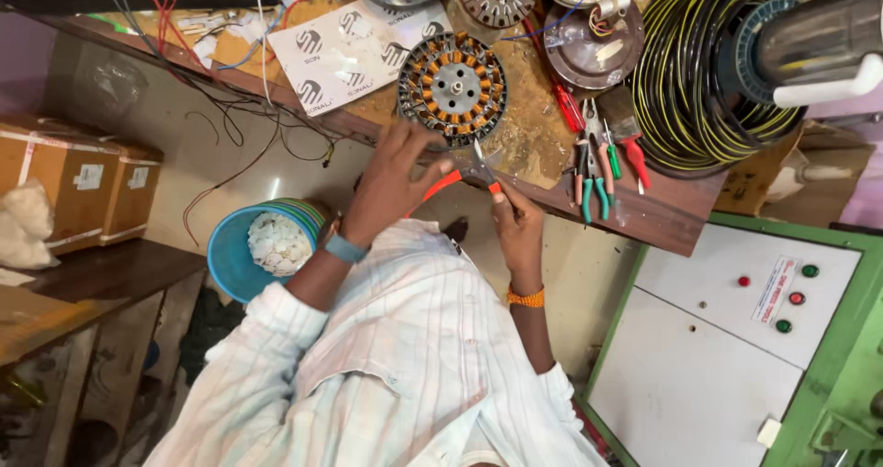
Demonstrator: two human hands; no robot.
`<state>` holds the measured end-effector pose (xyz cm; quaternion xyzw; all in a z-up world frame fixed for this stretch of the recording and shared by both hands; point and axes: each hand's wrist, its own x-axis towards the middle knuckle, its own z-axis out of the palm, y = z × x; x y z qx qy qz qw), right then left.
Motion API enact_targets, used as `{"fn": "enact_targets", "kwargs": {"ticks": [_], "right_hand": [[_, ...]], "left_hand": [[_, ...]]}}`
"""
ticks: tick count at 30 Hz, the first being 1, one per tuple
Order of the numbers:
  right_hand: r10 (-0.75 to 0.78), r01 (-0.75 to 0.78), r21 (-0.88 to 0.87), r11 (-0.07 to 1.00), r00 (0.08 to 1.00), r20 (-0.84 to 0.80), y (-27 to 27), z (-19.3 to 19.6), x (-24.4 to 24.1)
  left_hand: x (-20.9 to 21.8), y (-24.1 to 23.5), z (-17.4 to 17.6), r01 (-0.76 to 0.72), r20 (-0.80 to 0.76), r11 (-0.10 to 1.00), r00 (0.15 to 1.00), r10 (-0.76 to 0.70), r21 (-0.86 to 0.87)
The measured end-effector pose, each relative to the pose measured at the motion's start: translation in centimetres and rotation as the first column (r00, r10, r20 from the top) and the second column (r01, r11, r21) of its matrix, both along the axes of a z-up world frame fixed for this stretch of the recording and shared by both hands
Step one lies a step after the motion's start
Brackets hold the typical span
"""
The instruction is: The person uses pliers and a screwdriver to adjust and trim copper windings on a motor stator placed on a workbench. They repeatedly rotate the stator and manipulate individual coils with tools.
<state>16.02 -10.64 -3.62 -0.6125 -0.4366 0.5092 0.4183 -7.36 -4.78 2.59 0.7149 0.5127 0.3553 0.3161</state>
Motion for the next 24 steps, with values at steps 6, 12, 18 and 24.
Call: {"fn": "enact_targets", "kwargs": {"ticks": [6, 12, 18, 24], "right_hand": [[-0.005, 0.0, -0.065, 0.998, 0.998, -0.069, 0.3, -0.3, -1.0], [-0.007, 0.006, -0.019, 1.0, 0.999, -0.053, 0.9, -1.0, -1.4], [-0.074, 0.029, -0.186, 0.982, 0.968, -0.241, 1.6, -1.0, -1.6], [-0.018, -0.075, -0.21, 0.975, 0.912, -0.41, 2.2, 0.0, -0.7]], "left_hand": [[0.7, 3.3, 0.7, -0.008, -0.02, 0.99, 1.0, 0.011, 0.139], [1.6, 3.1, -0.3, -0.038, -0.148, 0.972, 0.986, 0.074, 0.233], [0.7, 0.8, -0.6, -0.201, -0.167, 0.975, 0.962, 0.214, 0.093], [-1.4, -2.4, -1.2, -0.115, -0.249, 0.971, 0.967, 0.06, -0.21]]}}
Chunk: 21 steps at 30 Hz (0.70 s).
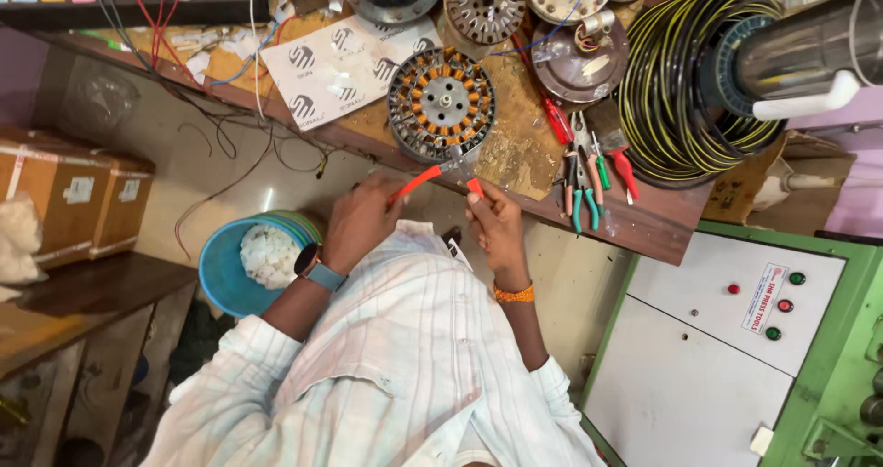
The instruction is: The person uses pliers and a screwdriver to adjust and trim copper windings on a motor stator placed on a workbench. They repeatedly rotate the stator and manipulate individual coils with tools.
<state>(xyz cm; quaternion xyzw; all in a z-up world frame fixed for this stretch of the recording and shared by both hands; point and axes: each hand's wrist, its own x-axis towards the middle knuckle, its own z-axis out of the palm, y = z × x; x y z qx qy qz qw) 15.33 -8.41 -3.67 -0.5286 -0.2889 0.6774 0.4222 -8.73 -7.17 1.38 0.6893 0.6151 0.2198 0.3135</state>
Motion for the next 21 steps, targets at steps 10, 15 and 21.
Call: {"fn": "enact_targets", "kwargs": {"ticks": [10, 15, 21], "right_hand": [[-0.017, -0.039, 0.158, 0.987, 0.939, 0.342, 0.2, -0.4, 0.2], [-0.028, -0.058, 0.228, 0.972, 0.933, 0.36, 0.3, -0.7, 0.3], [0.049, -0.17, 0.213, 0.962, 0.878, 0.476, 0.6, 0.6, 1.2]], "left_hand": [[3.9, -2.4, -3.6, 0.227, -0.145, 0.974, 0.964, -0.222, 0.016], [4.7, -2.5, -3.7, 0.168, -0.17, 0.986, 0.971, -0.166, -0.003], [4.2, -3.0, -2.3, -0.045, 0.109, 0.985, 0.992, 0.063, -0.165]]}}
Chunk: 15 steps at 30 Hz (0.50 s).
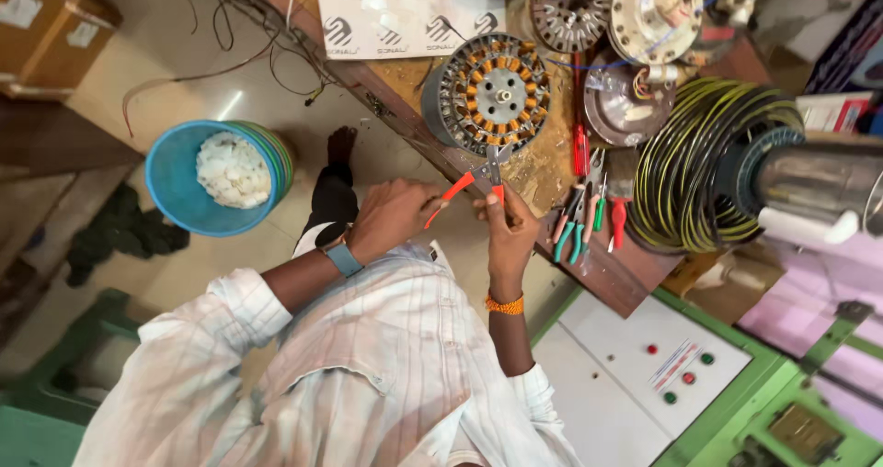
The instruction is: The person uses pliers and a screwdriver to adjust and trim copper windings on a motor stator placed on a workbench. They repeatedly rotate the stator and manipulate individual coils with tools.
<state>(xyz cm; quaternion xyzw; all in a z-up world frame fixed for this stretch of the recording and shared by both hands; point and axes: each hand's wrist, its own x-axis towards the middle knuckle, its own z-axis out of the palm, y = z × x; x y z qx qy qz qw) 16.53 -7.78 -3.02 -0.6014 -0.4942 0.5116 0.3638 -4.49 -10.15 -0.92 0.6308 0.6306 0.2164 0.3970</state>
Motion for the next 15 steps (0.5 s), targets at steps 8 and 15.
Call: {"fn": "enact_targets", "kwargs": {"ticks": [8, 15], "right_hand": [[0.017, -0.033, -0.078, 0.996, 0.979, -0.203, 0.6, -0.1, 1.0], [-0.064, -0.522, -0.378, 0.765, 0.522, -0.851, 1.8, -1.1, 3.3]], "left_hand": [[2.6, -2.9, -0.5, -0.063, -0.119, 0.977, 0.989, 0.089, 0.202], [5.4, -3.6, -2.4, -0.105, -0.123, 0.98, 0.984, 0.126, 0.166]]}}
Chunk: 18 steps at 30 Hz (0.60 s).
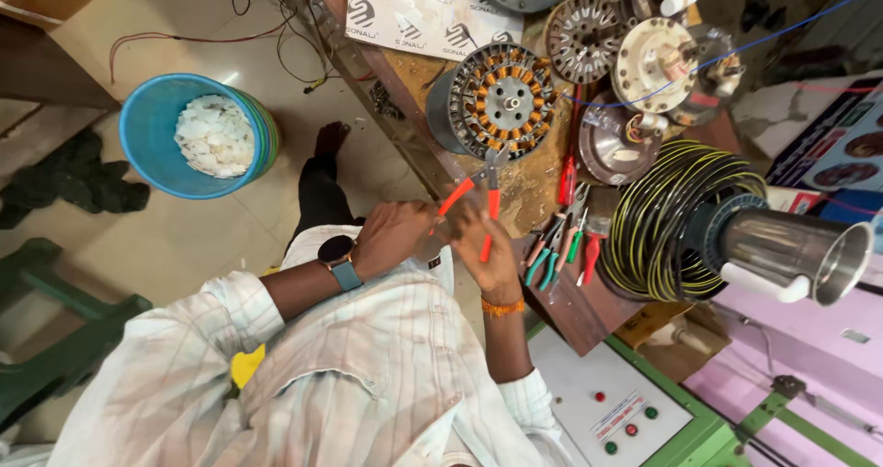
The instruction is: The person uses pliers and a screwdriver to adjust and trim copper windings on a motor stator placed on a workbench. They repeatedly rotate the stator and manipulate individual coils with tools.
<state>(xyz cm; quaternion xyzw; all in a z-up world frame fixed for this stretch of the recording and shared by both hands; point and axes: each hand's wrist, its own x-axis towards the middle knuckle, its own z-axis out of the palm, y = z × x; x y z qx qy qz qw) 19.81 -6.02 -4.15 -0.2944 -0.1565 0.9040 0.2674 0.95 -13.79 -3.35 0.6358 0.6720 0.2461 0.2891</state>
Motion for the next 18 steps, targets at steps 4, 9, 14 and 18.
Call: {"fn": "enact_targets", "kwargs": {"ticks": [4, 9, 14, 18], "right_hand": [[0.298, -0.296, 0.068, 0.953, 0.954, -0.029, 1.8, -2.3, 1.3], [0.123, -0.131, -0.068, 0.989, 0.987, -0.106, 1.8, -5.1, 1.4], [0.065, -0.09, -0.12, 0.989, 0.978, -0.2, 0.2, -5.0, 0.4], [0.063, -0.085, -0.175, 0.981, 0.99, -0.129, 0.3, -4.1, 0.1]], "left_hand": [[0.4, 0.4, 0.5, 0.02, -0.038, 0.999, 0.999, -0.021, -0.035], [0.0, 1.6, 3.9, -0.079, 0.045, 0.996, 0.996, 0.081, -0.037], [-2.0, 5.6, 5.6, -0.13, 0.036, 0.901, 0.991, 0.126, 0.415], [-2.9, 9.8, 4.3, 0.026, -0.117, 0.883, 0.993, 0.033, 0.468]]}}
